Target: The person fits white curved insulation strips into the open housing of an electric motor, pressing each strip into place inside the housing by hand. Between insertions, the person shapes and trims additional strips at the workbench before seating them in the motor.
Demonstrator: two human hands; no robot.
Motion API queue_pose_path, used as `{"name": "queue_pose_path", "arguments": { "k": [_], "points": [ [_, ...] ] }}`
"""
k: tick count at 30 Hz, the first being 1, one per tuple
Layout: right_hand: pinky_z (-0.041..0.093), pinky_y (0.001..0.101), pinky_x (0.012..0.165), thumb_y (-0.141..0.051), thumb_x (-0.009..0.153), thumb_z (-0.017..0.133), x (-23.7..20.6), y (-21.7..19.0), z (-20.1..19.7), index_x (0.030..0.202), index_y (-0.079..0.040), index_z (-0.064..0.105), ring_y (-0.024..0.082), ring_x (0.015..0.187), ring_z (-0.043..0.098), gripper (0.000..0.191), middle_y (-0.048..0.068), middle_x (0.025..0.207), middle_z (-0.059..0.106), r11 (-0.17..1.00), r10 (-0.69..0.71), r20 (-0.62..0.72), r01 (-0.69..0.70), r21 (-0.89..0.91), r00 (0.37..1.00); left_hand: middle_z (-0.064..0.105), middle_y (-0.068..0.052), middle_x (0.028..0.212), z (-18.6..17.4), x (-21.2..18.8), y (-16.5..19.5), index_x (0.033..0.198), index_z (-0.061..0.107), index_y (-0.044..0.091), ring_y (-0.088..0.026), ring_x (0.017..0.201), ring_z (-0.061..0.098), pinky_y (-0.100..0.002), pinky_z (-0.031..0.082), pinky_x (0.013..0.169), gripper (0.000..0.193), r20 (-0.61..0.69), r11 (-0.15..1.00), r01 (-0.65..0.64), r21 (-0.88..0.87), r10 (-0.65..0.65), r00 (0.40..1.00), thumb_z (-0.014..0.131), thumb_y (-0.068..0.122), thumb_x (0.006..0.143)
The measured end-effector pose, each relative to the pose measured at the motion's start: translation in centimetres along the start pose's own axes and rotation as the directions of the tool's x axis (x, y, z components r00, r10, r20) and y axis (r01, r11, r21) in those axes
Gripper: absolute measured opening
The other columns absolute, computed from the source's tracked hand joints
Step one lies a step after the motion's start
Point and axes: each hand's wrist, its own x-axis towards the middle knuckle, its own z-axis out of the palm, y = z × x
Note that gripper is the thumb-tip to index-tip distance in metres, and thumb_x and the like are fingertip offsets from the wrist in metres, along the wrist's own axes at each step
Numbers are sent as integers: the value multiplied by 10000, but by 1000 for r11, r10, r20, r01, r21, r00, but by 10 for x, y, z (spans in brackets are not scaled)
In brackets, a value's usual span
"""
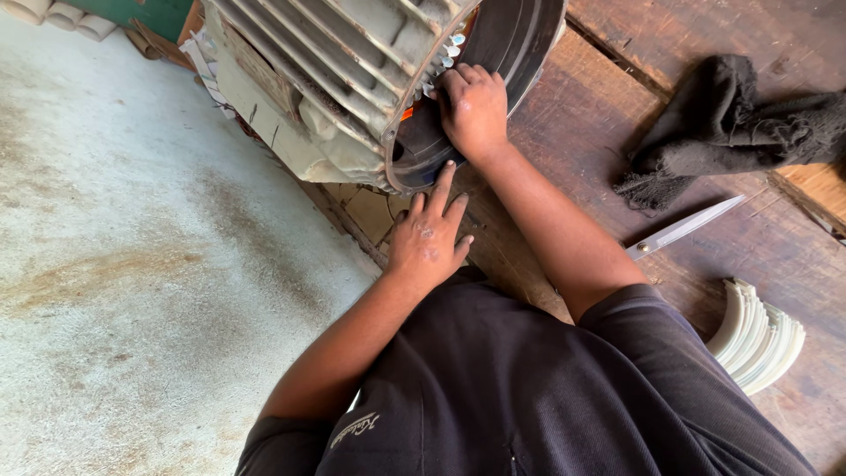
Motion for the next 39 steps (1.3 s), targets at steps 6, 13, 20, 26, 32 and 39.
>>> {"name": "queue_pose_path", "arguments": {
  "k": [6, 13, 20, 26, 32, 39],
  "points": [
    [412, 430, 756, -173, 909, 752, -7, -2, -5, 930, -65, 651, 306, 885, 605, 149, 96, 925, 643, 996, -86, 0, 86, -17, 996, 185, -117, 1657, 3, -9, 5, 1348, 587, 98, -345, 1166, 544, -474, 574, 841, 663, -12, 1000, 3, 9, -3, 1000, 822, 370, 791],
    [411, 434, 761, -164, 913, 747, -6, -2, 2, 951, -78, 662, 297, 896, 615, 127, 92, 927, 647, 984, -164, 31, 165, -61, 986, 184, -109, 1656, 2, -14, 2, 1355, 585, 106, -344, 1163, 544, -486, 572, 834, 674, -12, 1000, 19, 5, -19, 1000, 825, 372, 785],
    [443, 463, 806, -245, 924, 796, -14, 5, 4, 965, -19, 652, 364, 924, 611, 271, 150, 951, 654, 999, -42, 1, 42, 10, 999, 161, -114, 1657, 9, -17, 8, 1361, 578, 99, -354, 1170, 539, -480, 574, 829, 672, 0, 999, 27, 18, -27, 1000, 819, 376, 798],
    [450, 453, 824, -196, 861, 763, -18, -6, 3, 1010, -37, 669, 351, 972, 618, 237, 150, 1017, 669, 1000, -19, 38, 19, -8, 999, 140, -113, 1661, 7, -19, 3, 1372, 565, 95, -337, 1160, 542, -470, 576, 832, 680, 34, 999, 38, 32, -40, 999, 811, 384, 807],
    [421, 460, 803, -201, 864, 780, -16, -13, 11, 972, -52, 677, 349, 945, 608, 211, 137, 986, 679, 1000, 17, 83, -17, -4, 996, 138, -108, 1667, 10, -22, -3, 1364, 569, 92, -336, 1152, 545, -471, 578, 823, 670, 34, 999, 40, 28, -41, 999, 812, 381, 810],
    [407, 456, 797, -200, 887, 771, -21, -15, 14, 966, -55, 682, 343, 925, 596, 187, 126, 947, 668, 999, 25, 65, -26, 28, 998, 145, -111, 1667, 15, -23, -3, 1356, 577, 97, -338, 1154, 546, -478, 578, 821, 669, 14, 999, 36, 29, -37, 999, 817, 383, 801]
  ]
}}
